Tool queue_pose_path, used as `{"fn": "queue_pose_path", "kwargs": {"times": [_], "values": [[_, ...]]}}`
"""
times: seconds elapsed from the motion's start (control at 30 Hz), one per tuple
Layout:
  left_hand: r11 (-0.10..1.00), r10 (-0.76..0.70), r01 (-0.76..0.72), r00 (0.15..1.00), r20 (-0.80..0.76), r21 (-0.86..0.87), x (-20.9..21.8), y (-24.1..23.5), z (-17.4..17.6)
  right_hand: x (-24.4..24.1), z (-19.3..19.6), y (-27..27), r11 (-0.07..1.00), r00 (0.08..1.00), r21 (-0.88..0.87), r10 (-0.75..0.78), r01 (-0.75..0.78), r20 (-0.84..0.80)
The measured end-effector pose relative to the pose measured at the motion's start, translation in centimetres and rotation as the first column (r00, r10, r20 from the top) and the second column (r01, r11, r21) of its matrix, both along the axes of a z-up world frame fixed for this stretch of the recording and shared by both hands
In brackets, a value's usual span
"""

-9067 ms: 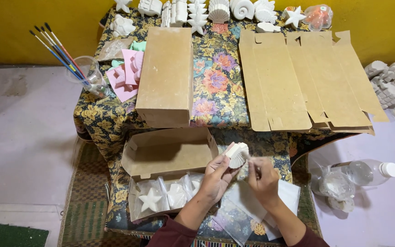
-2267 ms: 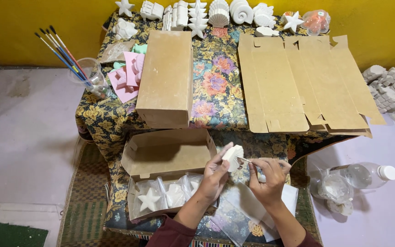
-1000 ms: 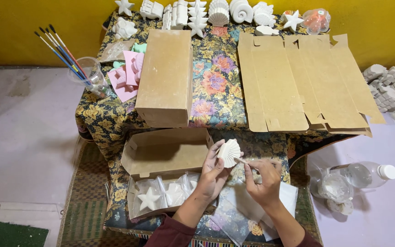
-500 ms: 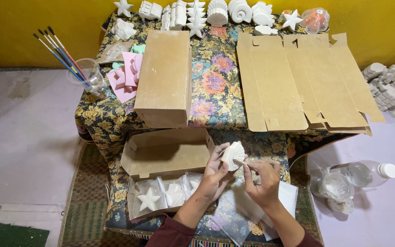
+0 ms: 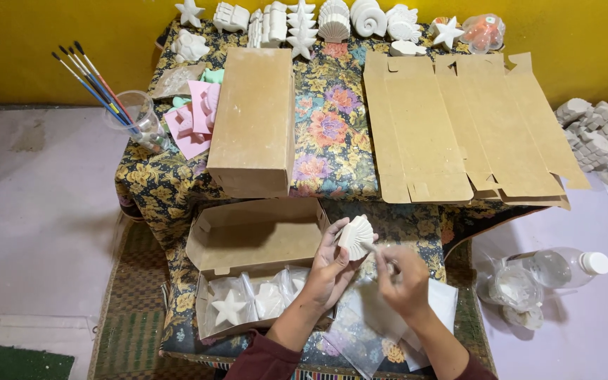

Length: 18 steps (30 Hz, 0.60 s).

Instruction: The person smooths a white shell-shaped object with a small tool, then places it into a clear plastic bag. They arrange several bagged items inside a cardboard box, close the box, and then fold and assemble a flat cardboard sheet into a new box.

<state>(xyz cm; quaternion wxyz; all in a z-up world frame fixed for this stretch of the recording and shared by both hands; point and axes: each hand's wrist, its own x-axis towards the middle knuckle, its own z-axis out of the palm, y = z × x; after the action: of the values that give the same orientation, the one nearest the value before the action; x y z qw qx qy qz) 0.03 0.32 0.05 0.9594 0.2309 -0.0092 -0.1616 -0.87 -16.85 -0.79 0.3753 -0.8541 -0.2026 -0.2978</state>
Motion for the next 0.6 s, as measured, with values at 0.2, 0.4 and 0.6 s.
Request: {"fn": "queue_pose_path", "kwargs": {"times": [0.2, 0.4, 0.6], "values": [[0.995, -0.072, 0.069, 0.996, 0.044, 0.075, -0.1, 0.1, 0.1, 0.4, -0.5, -0.1, 0.989, 0.989, 0.014, -0.147, 0.147, -0.032], [0.993, -0.074, 0.068, 0.995, 0.061, 0.096, 0.0, -0.1, -0.4, -0.1, -1.6, 0.3, 0.995, 0.995, 0.012, 0.096, -0.096, 0.03], [0.989, -0.071, 0.071, 0.997, -0.002, 0.132, 0.2, -0.4, -1.0, 0.3, -0.2, 0.5, 0.998, 0.998, 0.014, -0.054, 0.054, 0.016]]}}
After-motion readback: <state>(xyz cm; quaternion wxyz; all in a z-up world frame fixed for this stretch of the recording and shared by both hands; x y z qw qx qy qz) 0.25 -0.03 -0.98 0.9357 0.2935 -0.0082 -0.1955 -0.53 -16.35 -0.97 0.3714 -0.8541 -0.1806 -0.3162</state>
